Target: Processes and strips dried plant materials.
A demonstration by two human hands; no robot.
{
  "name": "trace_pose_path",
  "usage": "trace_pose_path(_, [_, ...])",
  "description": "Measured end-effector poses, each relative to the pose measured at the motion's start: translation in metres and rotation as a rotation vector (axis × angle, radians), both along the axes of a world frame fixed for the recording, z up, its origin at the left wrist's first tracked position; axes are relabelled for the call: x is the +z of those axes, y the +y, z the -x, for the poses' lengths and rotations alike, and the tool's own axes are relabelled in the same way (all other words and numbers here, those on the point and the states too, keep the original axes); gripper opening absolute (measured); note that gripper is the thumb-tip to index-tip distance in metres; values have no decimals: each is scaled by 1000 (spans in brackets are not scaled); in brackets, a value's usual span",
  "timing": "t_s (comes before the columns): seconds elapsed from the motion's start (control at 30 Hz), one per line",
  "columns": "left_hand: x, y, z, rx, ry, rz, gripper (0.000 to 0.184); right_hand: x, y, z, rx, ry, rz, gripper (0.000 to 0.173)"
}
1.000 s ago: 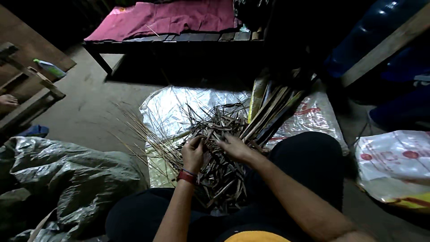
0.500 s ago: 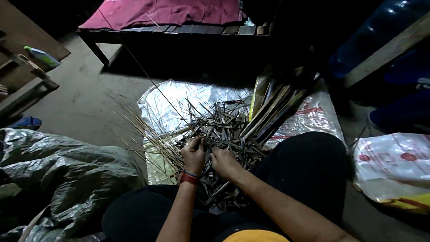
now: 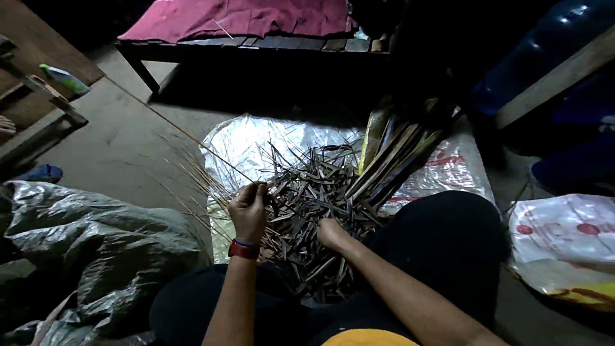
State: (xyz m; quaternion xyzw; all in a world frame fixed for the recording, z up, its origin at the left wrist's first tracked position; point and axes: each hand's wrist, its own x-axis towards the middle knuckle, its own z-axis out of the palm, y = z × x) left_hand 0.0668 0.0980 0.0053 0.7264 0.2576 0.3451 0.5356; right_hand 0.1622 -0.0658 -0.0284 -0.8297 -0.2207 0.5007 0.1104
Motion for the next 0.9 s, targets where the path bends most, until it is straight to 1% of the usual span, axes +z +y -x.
trace_pose_path(0.17, [-15,-11,-3,-27,11,6,12,58,7,7,-36,-27,-321,38])
trace_pose_path(0.23, [-17,-20,-7,-7,20,-7,12,73,11,13,-37,-18,-376,37])
trace_pose_path(0.33, [-20,-28,-12,4,-10,-71,13,79,18,17,-39,-53,-399,36])
trace_pose_path(0.4, [-24,-31,-13,9,-34,-122,13,75,19,19,-24,-85,-370,36])
trace_pose_path(0.47, [-27,-33,-11,15,-28,-152,13,69,21,20,2,-82,-270,37])
trace_pose_path(0.53, [-26,-34,-10,28,-29,-143,13,54,20,21,18,-52,-159,36])
trace_pose_path(0.63, [-16,-30,-9,69,-73,-147,13,13,10,24,44,40,-13,34])
trace_pose_path(0.7, [-2,-20,-8,93,-85,-174,13,-21,-3,25,62,87,89,36])
trace_pose_path(0.73, [5,-15,-8,107,-77,-167,13,-30,-7,24,53,88,123,37])
trace_pose_path(0.8, [13,-4,-8,152,-67,-118,11,-22,-3,16,10,73,116,38])
trace_pose_path(0.9, [12,-1,-9,193,-29,-38,10,1,5,5,-47,19,-48,37])
